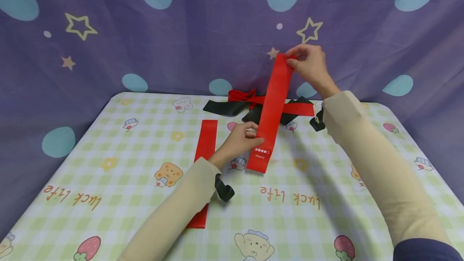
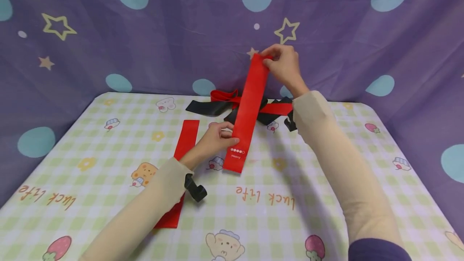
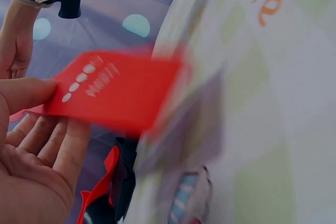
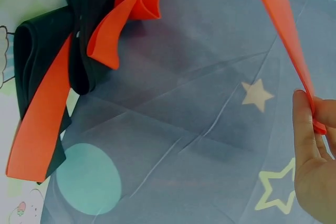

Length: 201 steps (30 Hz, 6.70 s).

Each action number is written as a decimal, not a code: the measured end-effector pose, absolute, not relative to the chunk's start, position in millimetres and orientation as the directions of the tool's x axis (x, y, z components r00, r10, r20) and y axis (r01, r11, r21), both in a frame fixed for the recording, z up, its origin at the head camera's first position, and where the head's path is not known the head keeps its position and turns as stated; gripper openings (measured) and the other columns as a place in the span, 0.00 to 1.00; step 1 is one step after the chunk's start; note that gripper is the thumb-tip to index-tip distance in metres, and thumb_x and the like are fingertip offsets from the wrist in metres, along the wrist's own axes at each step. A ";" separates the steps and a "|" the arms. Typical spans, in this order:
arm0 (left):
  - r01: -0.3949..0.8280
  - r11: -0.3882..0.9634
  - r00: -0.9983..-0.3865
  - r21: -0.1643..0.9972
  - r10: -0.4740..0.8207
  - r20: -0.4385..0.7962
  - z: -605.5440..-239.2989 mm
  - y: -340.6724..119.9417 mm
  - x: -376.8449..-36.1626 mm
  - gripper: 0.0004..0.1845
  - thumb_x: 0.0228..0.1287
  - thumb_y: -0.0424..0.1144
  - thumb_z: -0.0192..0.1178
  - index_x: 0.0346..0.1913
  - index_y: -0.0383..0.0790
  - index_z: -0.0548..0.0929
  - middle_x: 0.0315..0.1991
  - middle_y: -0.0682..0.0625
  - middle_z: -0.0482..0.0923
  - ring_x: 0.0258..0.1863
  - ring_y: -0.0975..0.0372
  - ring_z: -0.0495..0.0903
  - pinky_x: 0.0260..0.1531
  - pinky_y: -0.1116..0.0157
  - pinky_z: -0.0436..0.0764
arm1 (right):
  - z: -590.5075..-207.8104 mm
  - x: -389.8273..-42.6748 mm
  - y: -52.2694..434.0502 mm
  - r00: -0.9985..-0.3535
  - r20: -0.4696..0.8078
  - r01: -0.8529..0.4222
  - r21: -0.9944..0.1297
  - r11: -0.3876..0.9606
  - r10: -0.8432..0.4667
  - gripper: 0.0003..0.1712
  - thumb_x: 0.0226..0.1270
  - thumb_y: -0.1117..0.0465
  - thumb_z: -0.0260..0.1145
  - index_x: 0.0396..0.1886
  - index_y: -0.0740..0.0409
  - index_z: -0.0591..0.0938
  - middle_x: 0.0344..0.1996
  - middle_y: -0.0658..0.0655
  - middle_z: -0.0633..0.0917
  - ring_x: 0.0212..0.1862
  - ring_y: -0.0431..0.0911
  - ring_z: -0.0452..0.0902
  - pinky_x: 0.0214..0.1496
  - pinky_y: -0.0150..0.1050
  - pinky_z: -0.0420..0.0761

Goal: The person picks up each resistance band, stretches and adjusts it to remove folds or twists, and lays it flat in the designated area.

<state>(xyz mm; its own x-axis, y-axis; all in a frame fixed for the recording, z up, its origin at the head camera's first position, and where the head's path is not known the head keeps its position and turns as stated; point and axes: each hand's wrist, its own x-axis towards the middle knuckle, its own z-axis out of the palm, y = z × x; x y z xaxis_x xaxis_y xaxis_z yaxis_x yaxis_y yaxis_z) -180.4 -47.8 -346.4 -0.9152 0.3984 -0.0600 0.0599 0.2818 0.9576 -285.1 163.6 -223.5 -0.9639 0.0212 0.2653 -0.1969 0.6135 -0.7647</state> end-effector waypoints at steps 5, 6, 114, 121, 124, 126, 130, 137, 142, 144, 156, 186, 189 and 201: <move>0.067 0.298 -0.909 0.952 0.412 -0.064 -352.8 -58.6 -172.0 0.12 0.61 0.31 0.61 0.46 0.34 0.74 0.24 0.49 0.77 0.25 0.63 0.75 0.30 0.69 0.77 | -232.5 -290.1 162.6 -0.966 0.259 -0.194 -0.774 0.602 0.022 0.15 0.66 0.62 0.62 0.51 0.58 0.83 0.44 0.57 0.83 0.43 0.43 0.81 0.44 0.32 0.83; 0.062 0.299 -0.909 0.952 0.411 -0.070 -353.9 -60.5 -170.4 0.11 0.61 0.31 0.62 0.45 0.34 0.74 0.25 0.49 0.78 0.24 0.64 0.75 0.30 0.69 0.78 | -234.4 -291.1 162.5 -0.965 0.261 -0.197 -0.773 0.603 0.019 0.15 0.66 0.62 0.63 0.52 0.58 0.82 0.45 0.57 0.83 0.43 0.42 0.81 0.43 0.31 0.83; -0.215 0.553 -0.857 0.805 0.289 -0.427 -360.1 -154.8 -32.4 0.33 0.57 0.32 0.64 0.61 0.30 0.58 0.14 0.47 0.75 0.06 0.63 0.71 0.09 0.65 0.75 | -354.9 -286.5 17.6 -0.926 -0.158 -0.142 -0.697 0.703 -0.343 0.04 0.58 0.65 0.68 0.31 0.61 0.82 0.30 0.57 0.84 0.25 0.47 0.83 0.37 0.36 0.82; -0.162 0.604 -0.880 0.780 0.270 -0.391 -354.9 -154.2 -37.0 0.27 0.58 0.33 0.63 0.56 0.31 0.62 0.15 0.49 0.74 0.06 0.63 0.70 0.08 0.70 0.68 | -348.1 -290.8 32.5 -0.940 -0.067 -0.202 -0.681 0.704 -0.334 0.05 0.57 0.67 0.65 0.33 0.63 0.84 0.34 0.58 0.84 0.34 0.47 0.74 0.36 0.36 0.78; -0.122 0.608 -0.896 0.785 0.273 -0.351 -350.4 -152.3 -43.0 0.25 0.59 0.33 0.63 0.55 0.31 0.63 0.16 0.49 0.74 0.08 0.62 0.71 0.10 0.69 0.67 | -343.2 -292.4 41.6 -0.945 -0.040 -0.214 -0.671 0.710 -0.324 0.05 0.55 0.68 0.65 0.32 0.63 0.84 0.33 0.58 0.85 0.32 0.47 0.74 0.33 0.35 0.77; -0.094 0.608 -0.907 0.788 0.274 -0.320 -347.5 -150.3 -47.6 0.24 0.59 0.33 0.62 0.54 0.32 0.65 0.17 0.49 0.73 0.10 0.62 0.71 0.12 0.70 0.68 | -341.0 -293.6 47.8 -0.948 -0.026 -0.222 -0.659 0.719 -0.317 0.05 0.55 0.68 0.65 0.32 0.63 0.84 0.32 0.58 0.85 0.30 0.46 0.74 0.32 0.35 0.77; -0.050 0.626 -0.934 0.778 0.247 -0.258 -343.2 -145.7 -56.8 0.20 0.59 0.33 0.62 0.51 0.33 0.68 0.19 0.50 0.73 0.14 0.62 0.71 0.16 0.70 0.68 | -337.8 -294.6 59.3 -0.949 -0.033 -0.217 -0.653 0.725 -0.313 0.05 0.56 0.67 0.65 0.33 0.62 0.84 0.34 0.58 0.85 0.32 0.47 0.76 0.36 0.36 0.79; -0.049 0.644 -0.965 0.764 0.168 -0.203 -339.2 -137.0 -75.1 0.17 0.60 0.33 0.63 0.49 0.36 0.71 0.24 0.51 0.73 0.17 0.63 0.72 0.19 0.72 0.72 | -335.2 -291.9 77.5 -0.952 -0.019 -0.228 -0.626 0.746 -0.307 0.05 0.58 0.65 0.66 0.34 0.62 0.83 0.35 0.58 0.85 0.37 0.49 0.76 0.43 0.41 0.79; -0.001 0.630 -0.972 0.777 0.183 -0.150 -339.0 -133.0 -91.2 0.16 0.60 0.33 0.62 0.49 0.35 0.71 0.27 0.50 0.75 0.21 0.63 0.74 0.24 0.71 0.75 | -333.7 -287.3 88.3 -0.948 -0.002 -0.249 -0.617 0.746 -0.317 0.05 0.57 0.66 0.66 0.34 0.62 0.82 0.34 0.59 0.85 0.36 0.49 0.77 0.42 0.41 0.79; 0.014 0.629 -0.973 0.777 0.188 -0.135 -339.0 -131.0 -98.7 0.16 0.60 0.33 0.61 0.48 0.35 0.71 0.28 0.50 0.75 0.23 0.63 0.74 0.26 0.70 0.76 | -333.4 -285.4 91.5 -0.944 0.010 -0.264 -0.620 0.739 -0.329 0.06 0.55 0.67 0.66 0.34 0.63 0.82 0.34 0.59 0.85 0.36 0.50 0.77 0.43 0.41 0.79; -0.042 0.629 -0.976 0.776 0.140 -0.167 -345.1 -102.6 -141.4 0.16 0.61 0.37 0.60 0.50 0.39 0.71 0.38 0.46 0.77 0.28 0.60 0.75 0.29 0.67 0.76 | -339.3 -268.9 98.9 -0.924 -0.053 -0.276 -0.589 0.759 -0.378 0.17 0.53 0.66 0.71 0.43 0.65 0.80 0.43 0.62 0.83 0.46 0.53 0.78 0.51 0.45 0.79; -0.088 0.557 -0.982 0.826 0.093 -0.167 -358.0 -60.0 -213.1 0.17 0.60 0.35 0.57 0.51 0.37 0.70 0.43 0.43 0.76 0.37 0.55 0.76 0.31 0.67 0.75 | -344.3 -260.2 94.9 -0.921 0.037 -0.364 -0.431 0.826 -0.387 0.11 0.51 0.73 0.57 0.17 0.56 0.71 0.16 0.50 0.59 0.23 0.43 0.54 0.24 0.35 0.56; -0.061 0.542 -0.989 0.838 0.081 -0.124 -357.3 -56.0 -217.9 0.18 0.60 0.33 0.57 0.53 0.36 0.69 0.47 0.41 0.75 0.42 0.53 0.75 0.38 0.62 0.77 | -337.3 -257.8 99.4 -0.907 0.068 -0.398 -0.460 0.793 -0.416 0.07 0.54 0.72 0.58 0.25 0.60 0.81 0.18 0.51 0.74 0.23 0.42 0.66 0.25 0.34 0.69; 0.152 0.464 -0.988 0.873 0.082 0.128 -351.3 -48.1 -236.6 0.21 0.59 0.30 0.60 0.56 0.33 0.73 0.60 0.39 0.74 0.63 0.50 0.71 0.64 0.57 0.69 | -306.3 -257.6 111.8 -0.871 0.169 -0.457 -0.622 0.636 -0.461 0.10 0.60 0.70 0.58 0.38 0.63 0.84 0.34 0.61 0.87 0.30 0.48 0.78 0.37 0.39 0.76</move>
